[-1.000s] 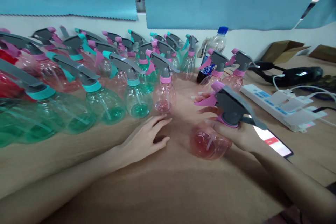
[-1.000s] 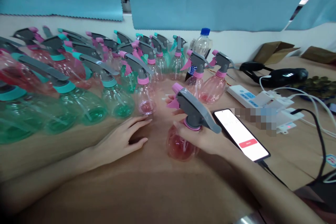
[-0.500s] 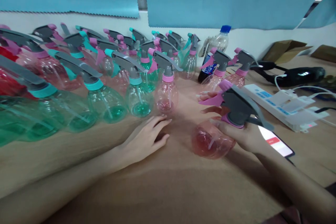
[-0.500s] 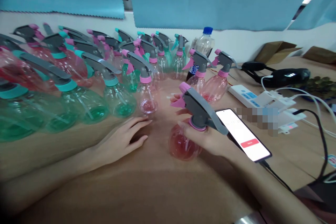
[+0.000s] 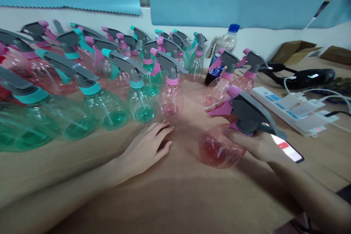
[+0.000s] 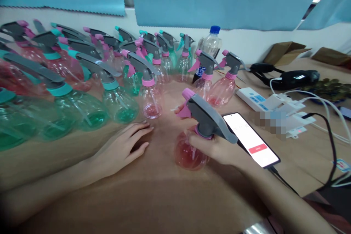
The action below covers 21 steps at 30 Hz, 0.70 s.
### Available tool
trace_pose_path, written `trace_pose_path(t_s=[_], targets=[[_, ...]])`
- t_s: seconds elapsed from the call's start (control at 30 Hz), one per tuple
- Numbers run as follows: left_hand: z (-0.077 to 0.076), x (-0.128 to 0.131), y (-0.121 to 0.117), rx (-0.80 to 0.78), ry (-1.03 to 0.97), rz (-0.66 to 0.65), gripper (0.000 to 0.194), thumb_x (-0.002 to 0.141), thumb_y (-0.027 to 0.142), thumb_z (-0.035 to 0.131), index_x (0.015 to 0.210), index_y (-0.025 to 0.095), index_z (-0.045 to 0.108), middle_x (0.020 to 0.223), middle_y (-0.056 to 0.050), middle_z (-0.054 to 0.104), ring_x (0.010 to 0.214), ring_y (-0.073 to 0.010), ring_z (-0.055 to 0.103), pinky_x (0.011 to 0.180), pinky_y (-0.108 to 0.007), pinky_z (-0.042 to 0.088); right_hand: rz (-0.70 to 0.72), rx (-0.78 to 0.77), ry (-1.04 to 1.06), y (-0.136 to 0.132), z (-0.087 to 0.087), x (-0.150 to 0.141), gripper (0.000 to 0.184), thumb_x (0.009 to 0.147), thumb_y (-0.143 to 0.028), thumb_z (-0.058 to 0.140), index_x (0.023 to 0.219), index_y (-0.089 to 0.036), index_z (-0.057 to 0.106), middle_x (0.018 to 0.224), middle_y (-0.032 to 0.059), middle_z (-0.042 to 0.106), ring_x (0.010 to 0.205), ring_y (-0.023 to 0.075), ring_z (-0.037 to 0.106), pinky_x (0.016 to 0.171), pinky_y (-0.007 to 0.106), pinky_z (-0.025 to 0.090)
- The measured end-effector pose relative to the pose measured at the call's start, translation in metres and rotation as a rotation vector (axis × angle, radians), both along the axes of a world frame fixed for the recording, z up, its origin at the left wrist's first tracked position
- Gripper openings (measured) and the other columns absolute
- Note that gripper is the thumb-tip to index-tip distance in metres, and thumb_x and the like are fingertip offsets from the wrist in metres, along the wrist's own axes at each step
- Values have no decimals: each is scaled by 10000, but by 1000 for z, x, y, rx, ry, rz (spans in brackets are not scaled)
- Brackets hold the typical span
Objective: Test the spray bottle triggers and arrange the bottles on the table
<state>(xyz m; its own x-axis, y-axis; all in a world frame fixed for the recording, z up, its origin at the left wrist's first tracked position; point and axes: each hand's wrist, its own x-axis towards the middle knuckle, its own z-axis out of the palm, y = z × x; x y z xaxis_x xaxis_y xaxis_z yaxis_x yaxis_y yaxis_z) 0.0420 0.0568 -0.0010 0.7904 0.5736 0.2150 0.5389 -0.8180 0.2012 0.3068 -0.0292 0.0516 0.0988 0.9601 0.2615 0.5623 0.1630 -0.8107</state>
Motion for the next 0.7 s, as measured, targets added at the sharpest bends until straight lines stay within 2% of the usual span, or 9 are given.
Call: trace_pose_path(t_s=[0.13, 0.2, 0.37, 0.5, 0.6, 0.7], targets=[[1, 1, 0, 2, 1, -4, 349, 958, 292, 428, 1278, 175, 503, 1319, -103, 519, 1231, -255, 454, 1040, -442, 358, 1, -47, 17, 1, 5, -6, 347, 741, -376, 601, 480, -240, 415, 450, -38, 470, 413, 135, 465, 362, 264, 371], [1, 1, 0, 0, 3, -3, 349, 957, 299, 427, 1273, 173, 506, 1309, -107, 525, 1221, -260, 462, 1030, -445, 369, 7, -39, 23, 0, 7, -7, 337, 739, -355, 590, 477, -241, 410, 445, -40, 464, 407, 130, 462, 360, 261, 373], [2, 0, 1, 0, 6, -3, 351, 955, 301, 431, 1259, 148, 516, 1293, -121, 530, 1204, -268, 470, 1018, -448, 376, -26, 5, -21, -5, 6, -4, 224, 719, -386, 640, 581, -255, 522, 515, -46, 542, 466, 144, 516, 445, 285, 449], [2, 0, 1, 4, 3, -12, 339, 960, 308, 422, 1256, 171, 512, 1295, -110, 527, 1200, -264, 473, 1007, -446, 385, 29, -60, 38, -5, 1, -1, 209, 759, -415, 610, 607, -272, 595, 490, -41, 556, 463, 162, 551, 462, 308, 485], [2, 1, 2, 7, -5, -12, 334, 961, 312, 418, 1251, 176, 511, 1290, -109, 528, 1192, -263, 481, 1001, -446, 392, 106, -83, 118, -3, -2, -2, 92, 771, -362, 614, 777, -294, 675, 610, -24, 651, 586, 193, 644, 567, 340, 548], [2, 1, 2, 15, -11, -13, 335, 957, 317, 424, 1242, 167, 517, 1281, -111, 533, 1183, -264, 487, 1004, -451, 389, 114, -27, 117, -3, -5, -1, 142, 766, -331, 647, 900, -305, 687, 643, -18, 678, 663, 211, 682, 642, 356, 567]])
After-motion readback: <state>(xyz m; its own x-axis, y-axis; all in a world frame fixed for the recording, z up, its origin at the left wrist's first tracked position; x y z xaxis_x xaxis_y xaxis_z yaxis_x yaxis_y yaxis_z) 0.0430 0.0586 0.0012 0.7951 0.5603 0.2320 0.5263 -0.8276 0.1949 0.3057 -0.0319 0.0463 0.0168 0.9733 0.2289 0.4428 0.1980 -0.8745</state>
